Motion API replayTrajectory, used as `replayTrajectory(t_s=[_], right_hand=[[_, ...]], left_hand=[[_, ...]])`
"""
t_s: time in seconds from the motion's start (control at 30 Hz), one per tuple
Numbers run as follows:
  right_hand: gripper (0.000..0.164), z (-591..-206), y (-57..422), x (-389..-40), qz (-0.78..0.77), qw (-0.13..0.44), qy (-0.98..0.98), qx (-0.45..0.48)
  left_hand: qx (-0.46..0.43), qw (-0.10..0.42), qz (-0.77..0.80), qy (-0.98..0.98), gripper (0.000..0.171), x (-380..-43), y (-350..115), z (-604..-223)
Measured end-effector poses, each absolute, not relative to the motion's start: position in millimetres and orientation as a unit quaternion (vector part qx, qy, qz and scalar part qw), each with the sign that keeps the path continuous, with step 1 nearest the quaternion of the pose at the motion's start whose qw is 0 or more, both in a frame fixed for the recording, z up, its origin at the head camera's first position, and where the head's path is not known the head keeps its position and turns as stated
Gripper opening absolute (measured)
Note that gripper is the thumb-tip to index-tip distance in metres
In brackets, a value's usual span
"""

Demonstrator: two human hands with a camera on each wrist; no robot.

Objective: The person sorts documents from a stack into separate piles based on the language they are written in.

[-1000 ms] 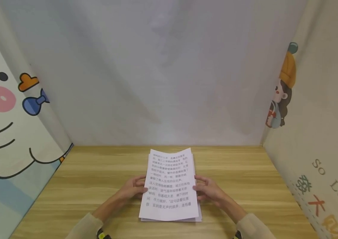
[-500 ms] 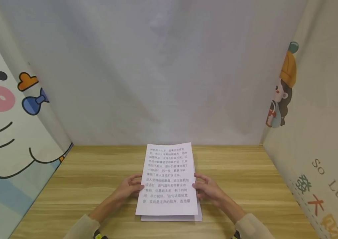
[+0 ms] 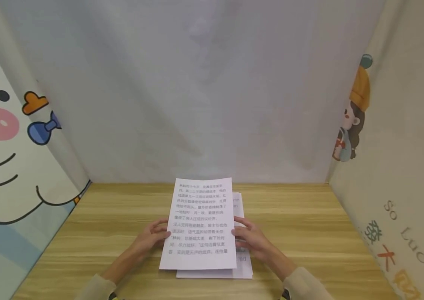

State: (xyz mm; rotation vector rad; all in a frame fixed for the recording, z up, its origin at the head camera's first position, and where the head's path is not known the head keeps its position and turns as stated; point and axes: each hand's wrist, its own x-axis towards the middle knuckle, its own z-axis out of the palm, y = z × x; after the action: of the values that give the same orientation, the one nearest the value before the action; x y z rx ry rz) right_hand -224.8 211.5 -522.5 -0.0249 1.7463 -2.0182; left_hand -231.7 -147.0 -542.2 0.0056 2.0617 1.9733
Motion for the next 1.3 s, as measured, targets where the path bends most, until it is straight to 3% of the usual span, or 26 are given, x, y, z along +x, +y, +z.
replayTrajectory(t_s=[0.6,1.3], right_hand=[[0.06,-520,117,-244,-0.728,0.224,0.648,0.025],[0.064,-525,35,-238,-0.744,0.249,0.62,0.024]], left_hand=[[-0.093,0.107,0.634,0.76,0.057,-223,-224,-528],[-0.174,0.078,0.625,0.757,0.061,-213,-295,-532]])
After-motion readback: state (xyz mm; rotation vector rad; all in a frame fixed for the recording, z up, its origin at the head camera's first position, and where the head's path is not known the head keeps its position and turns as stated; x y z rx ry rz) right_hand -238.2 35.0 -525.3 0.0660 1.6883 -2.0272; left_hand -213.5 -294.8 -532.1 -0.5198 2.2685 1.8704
